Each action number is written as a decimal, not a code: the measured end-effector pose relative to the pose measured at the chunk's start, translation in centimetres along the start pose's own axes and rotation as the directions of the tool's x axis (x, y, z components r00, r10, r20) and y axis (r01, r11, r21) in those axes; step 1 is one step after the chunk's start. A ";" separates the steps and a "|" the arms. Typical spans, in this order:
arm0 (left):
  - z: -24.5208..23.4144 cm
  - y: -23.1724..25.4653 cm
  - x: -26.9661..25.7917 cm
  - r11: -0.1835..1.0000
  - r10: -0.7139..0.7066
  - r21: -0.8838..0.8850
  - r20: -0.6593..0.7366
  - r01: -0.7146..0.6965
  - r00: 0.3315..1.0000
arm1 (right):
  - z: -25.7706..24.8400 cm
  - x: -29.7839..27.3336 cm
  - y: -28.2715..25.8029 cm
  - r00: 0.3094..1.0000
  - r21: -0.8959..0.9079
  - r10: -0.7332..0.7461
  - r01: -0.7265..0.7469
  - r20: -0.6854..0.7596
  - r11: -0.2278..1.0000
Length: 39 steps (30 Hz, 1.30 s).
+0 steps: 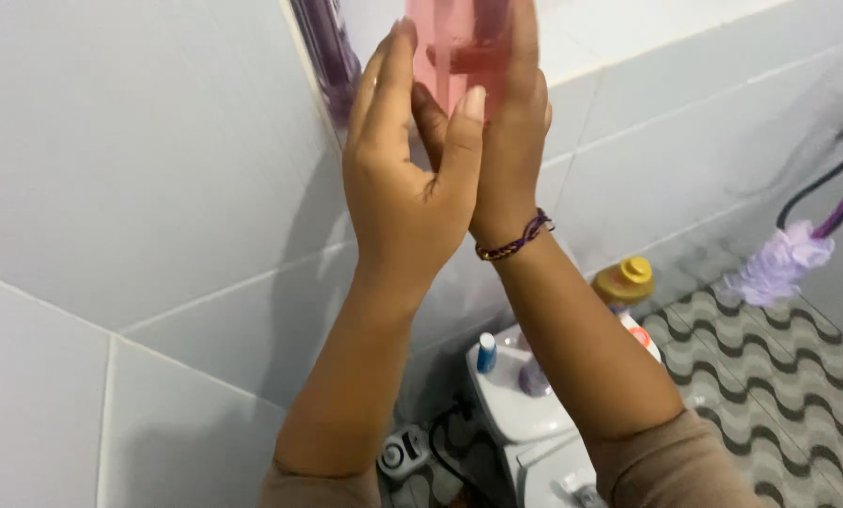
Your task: Organizing various toiletry bottles and soap on a bathroom shelf and toilet tank.
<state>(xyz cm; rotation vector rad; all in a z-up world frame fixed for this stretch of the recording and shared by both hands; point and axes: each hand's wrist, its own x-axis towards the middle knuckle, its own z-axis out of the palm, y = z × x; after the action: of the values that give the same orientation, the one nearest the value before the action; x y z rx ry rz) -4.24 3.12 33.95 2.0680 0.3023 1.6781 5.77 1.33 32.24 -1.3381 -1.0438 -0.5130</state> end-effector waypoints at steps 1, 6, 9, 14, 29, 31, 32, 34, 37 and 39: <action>0.0 -0.3 0.3 1.000 0.013 0.001 -0.007 -0.013 1.000 | 0.8 0.3 0.2 1.000 0.005 -0.012 0.012 -0.007 1.000; 0.0 -1.5 1.7 0.978 0.009 0.209 -0.033 -0.002 0.999 | 4.1 1.1 1.7 1.000 -0.043 0.010 -0.009 0.025 0.999; 0.4 -2.6 2.1 0.972 0.054 0.234 -0.057 -0.040 0.997 | 4.5 1.8 1.3 0.997 -0.033 0.051 -0.050 0.049 0.998; 1.1 -3.9 3.1 0.966 0.080 0.251 -0.080 -0.057 0.994 | 5.5 2.1 4.0 0.992 -0.084 0.085 -0.078 0.092 0.993; 3.1 -5.8 2.7 0.950 0.235 0.260 -0.227 -0.174 0.945 | 5.1 1.6 3.8 0.997 0.081 0.057 -0.062 0.060 0.995; 3.2 -5.9 2.6 0.955 0.230 0.235 -0.216 -0.178 0.949 | 5.2 1.7 4.1 0.995 0.089 0.062 -0.069 0.074 0.994; 3.3 -6.0 2.5 0.965 0.196 0.215 -0.203 -0.151 0.960 | 5.4 1.8 4.6 0.997 0.059 -0.052 0.048 0.060 0.997; 3.3 -5.8 2.2 0.974 0.150 0.197 -0.184 -0.113 0.971 | 5.5 1.8 4.9 0.986 0.027 -0.156 0.155 0.058 0.988; 3.1 -5.4 1.8 0.982 0.103 0.171 -0.155 -0.076 0.983 | 5.2 1.8 4.4 0.987 -0.028 -0.150 0.151 0.056 0.988; 2.8 -5.1 1.2 0.985 0.137 0.120 -0.141 -0.121 0.980 | 4.7 1.7 4.3 0.979 0.006 -0.184 0.184 0.093 0.983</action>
<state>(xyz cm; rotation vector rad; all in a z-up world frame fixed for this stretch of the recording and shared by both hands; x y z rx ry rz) -0.69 7.50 32.16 2.0849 0.3224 1.9395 8.63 7.16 30.90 -1.2841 -1.2517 -0.5943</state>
